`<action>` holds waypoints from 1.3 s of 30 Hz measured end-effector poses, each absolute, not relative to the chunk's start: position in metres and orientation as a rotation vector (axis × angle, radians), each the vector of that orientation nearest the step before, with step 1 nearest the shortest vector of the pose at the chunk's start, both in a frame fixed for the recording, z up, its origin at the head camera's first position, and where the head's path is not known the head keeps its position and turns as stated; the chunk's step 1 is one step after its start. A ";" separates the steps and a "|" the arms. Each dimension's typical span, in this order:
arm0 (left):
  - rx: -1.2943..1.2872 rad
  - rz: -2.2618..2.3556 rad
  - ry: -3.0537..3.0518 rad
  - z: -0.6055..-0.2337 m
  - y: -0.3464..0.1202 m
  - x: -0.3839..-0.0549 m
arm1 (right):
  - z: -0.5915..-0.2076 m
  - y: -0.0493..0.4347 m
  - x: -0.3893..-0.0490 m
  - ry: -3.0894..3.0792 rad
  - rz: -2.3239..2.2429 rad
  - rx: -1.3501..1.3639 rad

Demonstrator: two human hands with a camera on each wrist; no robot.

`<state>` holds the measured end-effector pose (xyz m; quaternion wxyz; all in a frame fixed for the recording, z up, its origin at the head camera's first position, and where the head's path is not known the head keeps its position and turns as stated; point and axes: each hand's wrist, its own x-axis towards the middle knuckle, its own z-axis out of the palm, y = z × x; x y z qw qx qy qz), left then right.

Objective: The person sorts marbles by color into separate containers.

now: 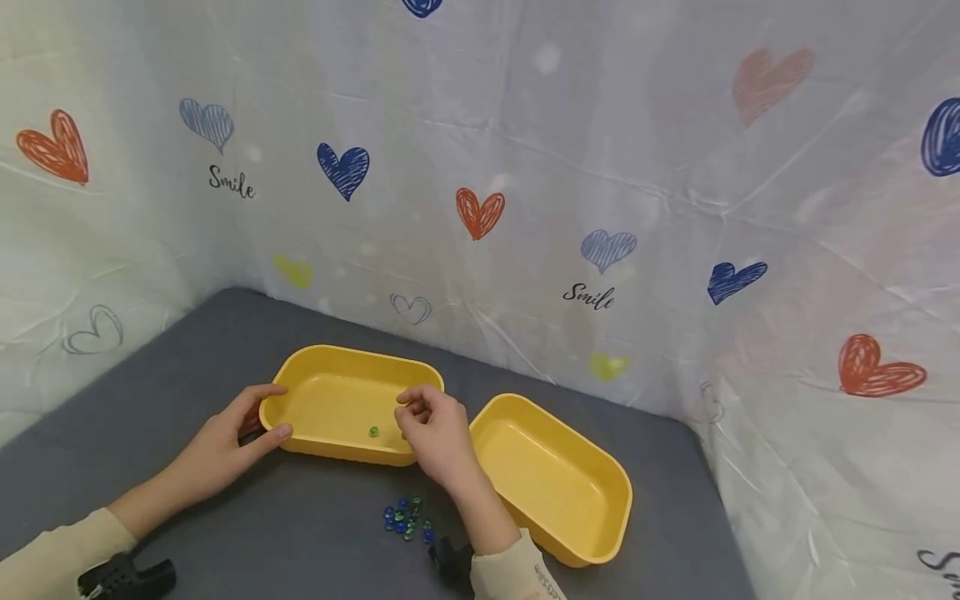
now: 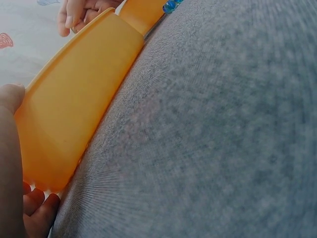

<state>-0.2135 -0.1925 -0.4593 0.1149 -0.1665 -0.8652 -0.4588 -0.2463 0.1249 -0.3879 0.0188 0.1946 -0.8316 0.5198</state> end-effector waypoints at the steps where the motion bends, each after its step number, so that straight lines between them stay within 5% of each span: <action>1: -0.483 -1.350 -2.542 -0.460 -0.192 -0.214 | -0.388 0.126 -0.245 -2.578 1.618 0.599; 23: -0.465 -1.333 -2.577 -0.460 -0.195 -0.214 | -0.377 0.153 -0.173 -2.682 1.566 0.483; 39: -0.491 -1.341 -2.574 -0.458 -0.191 -0.216 | -0.419 0.184 -0.162 -3.030 1.386 0.530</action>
